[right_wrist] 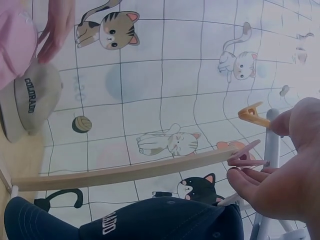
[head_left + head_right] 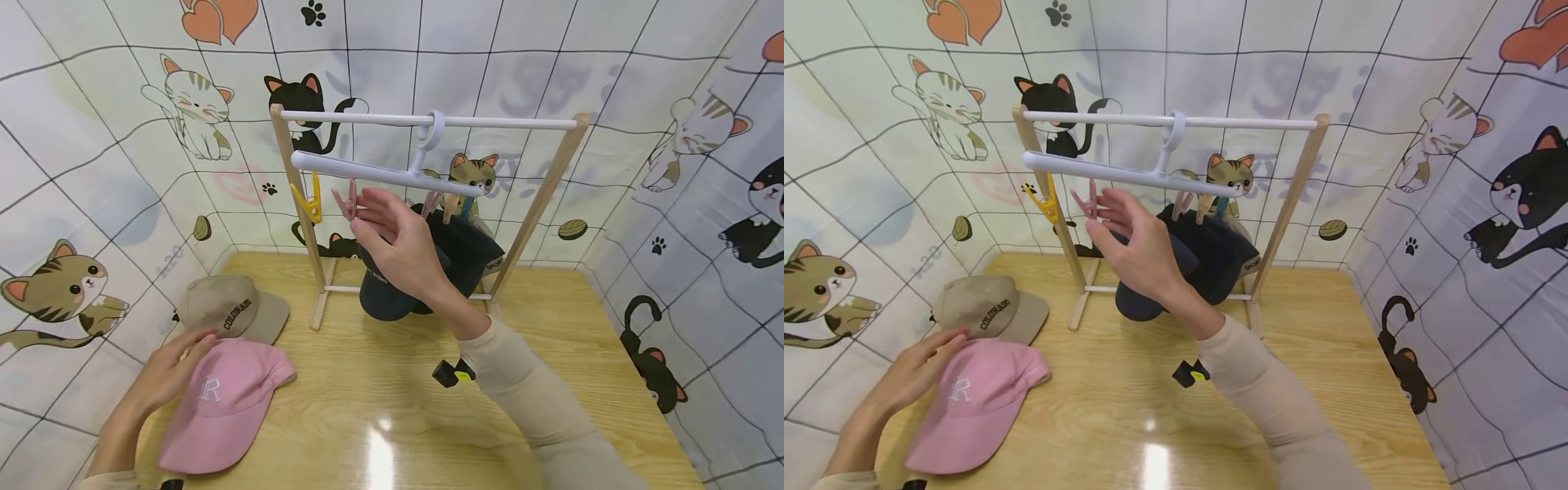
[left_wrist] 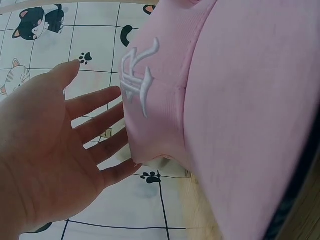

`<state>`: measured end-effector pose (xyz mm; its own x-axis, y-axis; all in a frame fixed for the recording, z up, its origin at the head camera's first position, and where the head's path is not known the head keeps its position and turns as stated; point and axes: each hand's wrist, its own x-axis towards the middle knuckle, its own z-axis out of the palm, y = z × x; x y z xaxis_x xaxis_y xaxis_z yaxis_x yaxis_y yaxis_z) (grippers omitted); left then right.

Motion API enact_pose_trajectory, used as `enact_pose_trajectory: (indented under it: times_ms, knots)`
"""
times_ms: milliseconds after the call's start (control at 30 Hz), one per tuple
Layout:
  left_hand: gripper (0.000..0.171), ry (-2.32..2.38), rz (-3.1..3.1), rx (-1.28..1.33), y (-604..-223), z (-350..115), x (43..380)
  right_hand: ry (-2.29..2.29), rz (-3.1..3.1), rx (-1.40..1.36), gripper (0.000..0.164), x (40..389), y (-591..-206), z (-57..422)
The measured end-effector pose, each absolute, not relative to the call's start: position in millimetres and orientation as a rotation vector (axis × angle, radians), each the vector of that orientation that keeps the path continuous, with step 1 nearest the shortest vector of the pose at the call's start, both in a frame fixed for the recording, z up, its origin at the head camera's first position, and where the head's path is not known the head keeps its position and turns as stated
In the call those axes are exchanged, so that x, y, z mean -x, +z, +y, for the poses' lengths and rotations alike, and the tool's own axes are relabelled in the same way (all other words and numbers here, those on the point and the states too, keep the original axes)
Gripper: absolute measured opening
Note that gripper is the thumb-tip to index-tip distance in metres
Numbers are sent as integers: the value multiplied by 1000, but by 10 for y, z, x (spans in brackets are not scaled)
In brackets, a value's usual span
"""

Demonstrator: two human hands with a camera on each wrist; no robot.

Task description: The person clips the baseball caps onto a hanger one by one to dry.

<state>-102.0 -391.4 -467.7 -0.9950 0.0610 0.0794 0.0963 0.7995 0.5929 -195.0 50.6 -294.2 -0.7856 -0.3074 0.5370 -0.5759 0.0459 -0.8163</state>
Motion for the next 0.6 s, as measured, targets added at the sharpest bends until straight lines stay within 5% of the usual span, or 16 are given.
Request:
enact_pose_trajectory:
  times_ms: [600]
  knots:
    - [34,-798,-2931,302,-4734,-3899,1187,1819,-2063,-833,42,2045,-2869,312]
